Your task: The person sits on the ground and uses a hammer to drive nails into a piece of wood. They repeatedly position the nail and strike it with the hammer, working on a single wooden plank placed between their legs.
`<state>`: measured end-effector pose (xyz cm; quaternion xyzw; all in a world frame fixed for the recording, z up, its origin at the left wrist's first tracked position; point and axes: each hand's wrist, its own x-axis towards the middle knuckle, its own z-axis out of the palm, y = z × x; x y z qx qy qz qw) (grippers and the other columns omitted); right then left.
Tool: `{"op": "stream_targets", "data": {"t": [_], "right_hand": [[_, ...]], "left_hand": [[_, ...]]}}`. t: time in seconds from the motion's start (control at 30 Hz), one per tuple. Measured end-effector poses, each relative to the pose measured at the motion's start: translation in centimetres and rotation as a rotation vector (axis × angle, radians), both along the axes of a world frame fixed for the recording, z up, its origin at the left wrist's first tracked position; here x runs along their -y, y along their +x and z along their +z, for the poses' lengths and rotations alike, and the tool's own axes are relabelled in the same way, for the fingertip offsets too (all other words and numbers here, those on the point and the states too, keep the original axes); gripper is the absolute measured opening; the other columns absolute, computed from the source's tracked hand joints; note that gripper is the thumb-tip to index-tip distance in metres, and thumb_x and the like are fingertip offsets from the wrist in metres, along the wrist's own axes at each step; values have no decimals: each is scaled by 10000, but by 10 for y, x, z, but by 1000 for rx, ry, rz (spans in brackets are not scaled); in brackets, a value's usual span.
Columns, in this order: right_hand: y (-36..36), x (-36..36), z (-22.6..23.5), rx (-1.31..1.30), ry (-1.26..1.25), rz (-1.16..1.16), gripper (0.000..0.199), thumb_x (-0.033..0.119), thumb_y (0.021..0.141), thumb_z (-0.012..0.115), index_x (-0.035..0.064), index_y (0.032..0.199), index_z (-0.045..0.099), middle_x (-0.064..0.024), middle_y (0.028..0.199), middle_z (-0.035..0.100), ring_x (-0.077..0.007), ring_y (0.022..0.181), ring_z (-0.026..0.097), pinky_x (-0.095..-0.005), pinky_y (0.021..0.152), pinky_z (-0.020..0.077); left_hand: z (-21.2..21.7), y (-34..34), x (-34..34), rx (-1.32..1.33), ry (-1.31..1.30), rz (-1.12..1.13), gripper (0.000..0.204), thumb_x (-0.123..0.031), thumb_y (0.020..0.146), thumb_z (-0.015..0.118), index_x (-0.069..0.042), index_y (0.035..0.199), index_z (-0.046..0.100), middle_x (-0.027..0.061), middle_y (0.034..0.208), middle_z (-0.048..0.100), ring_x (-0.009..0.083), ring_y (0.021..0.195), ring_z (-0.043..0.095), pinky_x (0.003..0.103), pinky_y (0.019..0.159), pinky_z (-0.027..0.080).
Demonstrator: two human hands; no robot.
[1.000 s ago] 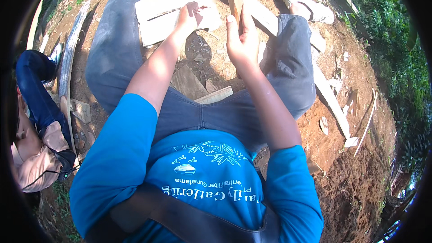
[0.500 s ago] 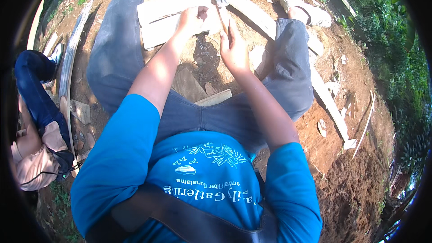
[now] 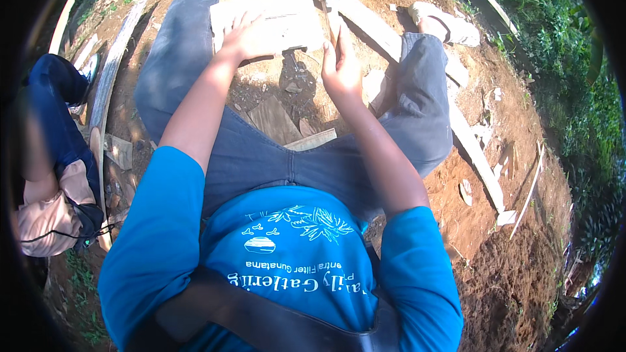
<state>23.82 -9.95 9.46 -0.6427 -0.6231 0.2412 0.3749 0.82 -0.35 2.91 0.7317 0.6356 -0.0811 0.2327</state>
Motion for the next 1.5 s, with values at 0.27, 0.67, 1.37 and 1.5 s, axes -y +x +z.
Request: {"op": "stream_targets", "data": {"t": [0.27, 0.67, 1.37, 1.5], "right_hand": [[-15, -17, 81, -77, 4, 92, 554, 147, 1040, 564, -10, 1530, 359, -136, 1371, 577, -147, 1198, 560, -279, 1004, 451], [-33, -15, 46, 15, -11, 163, 520, 158, 1025, 568, -33, 1484, 417, -208, 1416, 554, -245, 1282, 560, -341, 1073, 424], [33, -17, -12, 283, -312, 41, 563, 266, 998, 590, 28, 1484, 434, -273, 1348, 578, -351, 1286, 551, -410, 1080, 412], [-5, -25, 53, -258, -41, 70, 525, 164, 1039, 558, 11, 1509, 381, -98, 1188, 639, -163, 1037, 595, -293, 924, 471]], "left_hand": [[-9, -14, 17, -125, -94, -22, 1172, -764, 761, 649, -253, 1629, 50, 49, 1701, -61, 348, 1550, -104, 645, 1199, -41], [-29, -14, 17, -56, -77, 19, 1143, -785, 782, 602, -251, 1629, 52, 34, 1698, -94, 344, 1552, -85, 644, 1204, -28], [-19, -3, 8, -55, -14, -61, 1159, -825, 773, 579, -255, 1629, 43, 73, 1699, -63, 389, 1546, -66, 664, 1192, 0], [-15, -16, 18, -51, -39, 16, 1166, -815, 769, 595, -267, 1628, 28, 72, 1698, -77, 383, 1547, -76, 667, 1189, 1]]}}
